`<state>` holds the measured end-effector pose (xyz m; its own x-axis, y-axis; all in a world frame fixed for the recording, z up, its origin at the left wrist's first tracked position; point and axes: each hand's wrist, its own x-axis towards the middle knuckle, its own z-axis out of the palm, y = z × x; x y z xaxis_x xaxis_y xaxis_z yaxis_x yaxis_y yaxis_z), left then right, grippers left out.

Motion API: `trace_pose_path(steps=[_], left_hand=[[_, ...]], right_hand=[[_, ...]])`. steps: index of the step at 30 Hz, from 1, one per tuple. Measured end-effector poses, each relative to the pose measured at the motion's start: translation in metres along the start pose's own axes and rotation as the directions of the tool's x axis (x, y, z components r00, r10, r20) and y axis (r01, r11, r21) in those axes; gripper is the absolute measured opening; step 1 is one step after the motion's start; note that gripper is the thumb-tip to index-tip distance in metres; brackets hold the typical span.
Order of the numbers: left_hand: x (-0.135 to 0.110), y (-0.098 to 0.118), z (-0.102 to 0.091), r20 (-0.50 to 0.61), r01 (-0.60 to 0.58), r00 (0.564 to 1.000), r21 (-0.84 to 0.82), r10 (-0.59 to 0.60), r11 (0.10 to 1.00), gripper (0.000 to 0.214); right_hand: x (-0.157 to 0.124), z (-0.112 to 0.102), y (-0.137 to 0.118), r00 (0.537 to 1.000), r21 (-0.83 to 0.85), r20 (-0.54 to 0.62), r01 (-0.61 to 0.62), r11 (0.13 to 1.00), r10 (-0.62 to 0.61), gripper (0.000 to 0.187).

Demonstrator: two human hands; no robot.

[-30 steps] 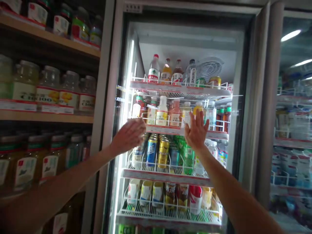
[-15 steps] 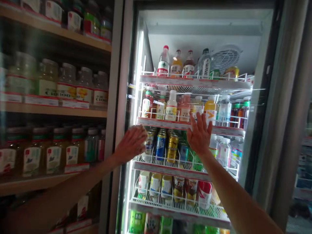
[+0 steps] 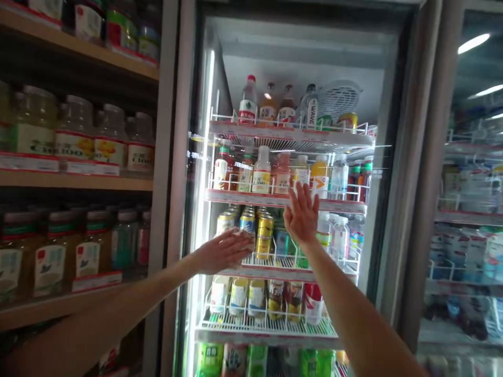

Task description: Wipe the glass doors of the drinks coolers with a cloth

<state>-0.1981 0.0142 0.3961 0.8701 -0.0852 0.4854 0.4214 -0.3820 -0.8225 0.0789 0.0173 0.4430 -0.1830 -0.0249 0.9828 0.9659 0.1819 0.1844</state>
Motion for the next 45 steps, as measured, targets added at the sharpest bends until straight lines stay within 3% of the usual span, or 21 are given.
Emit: trace_pose_path(steps=[2, 5, 9, 10, 12, 14, 15, 18, 20, 22, 24, 26, 29, 31, 32, 34, 37, 40, 42, 43, 45], left_hand=[[0.002, -0.007, -0.003, -0.033, 0.104, 0.994, 0.036, -0.103, 0.994, 0.048], [0.002, -0.015, -0.006, -0.159, 0.363, 0.925, 0.088, -0.346, 0.928, 0.052], [-0.006, -0.008, -0.005, -0.038, 0.052, 0.998, 0.067, -0.049, 0.996, 0.048], [-0.007, -0.007, -0.004, -0.038, 0.048, 0.998, 0.072, -0.045, 0.996, 0.047], [-0.006, -0.009, -0.004, -0.140, 0.252, 0.962, 0.107, -0.237, 0.962, 0.047], [-0.004, -0.008, -0.002, -0.265, 0.484, 0.857, 0.120, -0.442, 0.867, 0.048], [-0.004, -0.006, -0.001, -0.280, 0.509, 0.842, 0.125, -0.462, 0.852, 0.049], [-0.009, 0.007, 0.003, -0.146, 0.264, 0.959, 0.135, -0.245, 0.955, 0.051], [-0.010, 0.008, 0.003, -0.085, 0.163, 0.985, 0.115, -0.154, 0.980, 0.053], [-0.007, -0.001, 0.002, -0.131, 0.286, 0.954, 0.114, -0.271, 0.951, 0.054], [-0.002, -0.012, 0.000, -0.229, 0.468, 0.871, 0.115, -0.435, 0.876, 0.054], [0.001, -0.014, 0.000, -0.265, 0.519, 0.837, 0.111, -0.478, 0.848, 0.054], [-0.004, 0.002, 0.004, -0.131, 0.240, 0.966, 0.113, -0.225, 0.964, 0.054], [-0.006, 0.009, 0.007, -0.050, 0.058, 0.997, 0.093, -0.054, 0.994, 0.052], [-0.005, 0.008, 0.007, -0.043, 0.042, 0.998, 0.086, -0.038, 0.995, 0.051], [0.000, 0.000, 0.006, -0.101, 0.187, 0.979, 0.087, -0.178, 0.979, 0.051], [0.007, -0.010, 0.003, -0.224, 0.423, 0.891, 0.093, -0.395, 0.902, 0.053], [0.005, -0.002, 0.004, -0.140, 0.126, 0.984, 0.105, -0.111, 0.986, 0.049], [0.003, 0.005, 0.005, -0.065, -0.049, 0.996, 0.083, 0.054, 0.995, 0.047], [0.002, 0.006, 0.005, -0.059, -0.028, 0.998, 0.077, 0.033, 0.997, 0.047], [0.003, 0.005, 0.006, -0.117, 0.195, 0.976, 0.077, -0.186, 0.978, 0.049]], right_hand=[[0.000, -0.001, 0.000, 1.000, -0.008, 0.018, -0.012, 1.000, 0.012, 0.052], [0.000, -0.001, 0.000, 0.999, -0.026, 0.028, -0.018, 1.000, 0.018, 0.052], [-0.001, 0.000, 0.001, 1.000, -0.015, -0.016, 0.001, 1.000, -0.001, 0.049], [-0.001, 0.001, 0.002, 0.999, -0.010, -0.031, 0.009, 1.000, -0.010, 0.049], [-0.001, 0.002, 0.002, 0.998, -0.005, -0.052, 0.021, 1.000, -0.021, 0.049], [-0.002, 0.002, 0.002, 0.999, 0.000, -0.051, 0.019, 1.000, -0.019, 0.049], [-0.002, 0.002, 0.002, 0.999, 0.002, -0.048, 0.015, 1.000, -0.015, 0.050], [-0.005, 0.001, 0.001, 0.999, 0.006, -0.045, 0.013, 1.000, -0.013, 0.052], [-0.007, 0.001, 0.001, 0.998, 0.009, -0.056, 0.021, 1.000, -0.020, 0.053], [-0.008, 0.001, 0.001, 0.998, 0.008, -0.060, 0.024, 1.000, -0.023, 0.053], [-0.009, 0.001, 0.001, 0.998, 0.002, -0.058, 0.021, 1.000, -0.021, 0.053], [-0.009, 0.000, 0.001, 0.999, -0.008, -0.046, 0.013, 1.000, -0.013, 0.053], [-0.009, 0.000, 0.000, 0.999, -0.018, -0.035, -0.003, 1.000, 0.003, 0.052], [-0.009, 0.001, 0.000, 0.999, -0.018, -0.032, -0.010, 1.000, 0.010, 0.052], [-0.009, 0.001, 0.000, 0.999, -0.015, -0.035, -0.012, 1.000, 0.012, 0.052], [-0.010, 0.001, 0.000, 0.999, -0.008, -0.044, -0.012, 1.000, 0.011, 0.052], [-0.010, 0.001, 0.001, 0.998, 0.003, -0.062, -0.001, 1.000, 0.001, 0.051], [-0.010, 0.001, 0.001, 0.998, 0.002, -0.068, 0.000, 1.000, 0.000, 0.050], [-0.010, 0.001, 0.001, 0.998, 0.001, -0.067, -0.002, 1.000, 0.002, 0.049], [-0.010, 0.001, 0.001, 0.998, 0.001, -0.066, -0.004, 1.000, 0.004, 0.048], [-0.010, 0.001, 0.001, 0.998, 0.002, -0.062, -0.006, 1.000, 0.007, 0.048]])
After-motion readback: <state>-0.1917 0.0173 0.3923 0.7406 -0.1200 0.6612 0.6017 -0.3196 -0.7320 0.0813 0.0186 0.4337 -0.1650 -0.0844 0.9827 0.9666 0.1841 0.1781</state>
